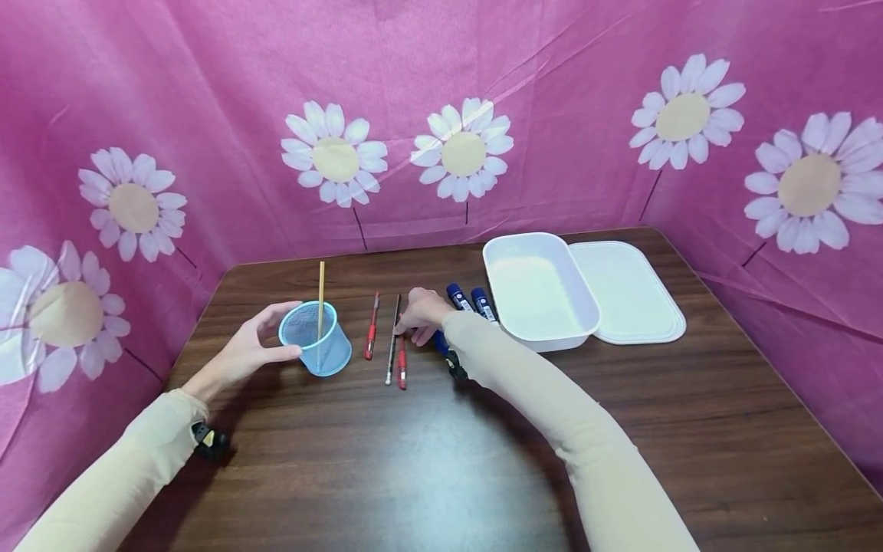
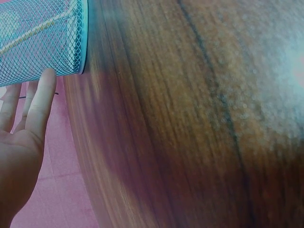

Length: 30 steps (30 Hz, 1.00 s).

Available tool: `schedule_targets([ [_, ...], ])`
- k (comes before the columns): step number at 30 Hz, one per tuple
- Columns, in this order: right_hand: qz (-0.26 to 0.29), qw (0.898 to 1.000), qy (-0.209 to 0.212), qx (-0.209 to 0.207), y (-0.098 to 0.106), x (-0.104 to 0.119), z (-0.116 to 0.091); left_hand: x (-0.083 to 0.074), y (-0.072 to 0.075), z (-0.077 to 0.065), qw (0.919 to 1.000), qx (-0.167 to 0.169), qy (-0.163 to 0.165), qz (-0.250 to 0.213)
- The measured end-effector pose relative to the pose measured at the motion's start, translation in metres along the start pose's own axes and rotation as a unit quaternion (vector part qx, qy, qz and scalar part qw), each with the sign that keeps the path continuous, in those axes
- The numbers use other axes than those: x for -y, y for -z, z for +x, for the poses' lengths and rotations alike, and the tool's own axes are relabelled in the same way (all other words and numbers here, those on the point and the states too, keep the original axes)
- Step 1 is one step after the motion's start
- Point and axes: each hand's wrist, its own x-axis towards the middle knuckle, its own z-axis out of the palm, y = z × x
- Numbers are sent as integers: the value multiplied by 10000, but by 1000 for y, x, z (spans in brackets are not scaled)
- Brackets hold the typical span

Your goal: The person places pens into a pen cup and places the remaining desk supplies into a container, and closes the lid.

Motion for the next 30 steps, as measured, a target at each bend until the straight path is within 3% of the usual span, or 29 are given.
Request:
schedule_targets([
  [7, 472, 9986, 144, 201, 5, -5, 0, -1, -1, 1, 10000, 8, 24, -93],
  [13, 637, 9979, 74, -15, -1, -9, 2, 0, -1, 0, 10000, -7, 32, -65],
  [23, -19, 9996, 35, -288, -7, -8, 4, 1, -1, 0, 9999, -13, 42, -91],
  [30, 585, 9980, 187, -157, -5, -14, 5, 2, -1, 0, 9999, -4, 15, -116],
])
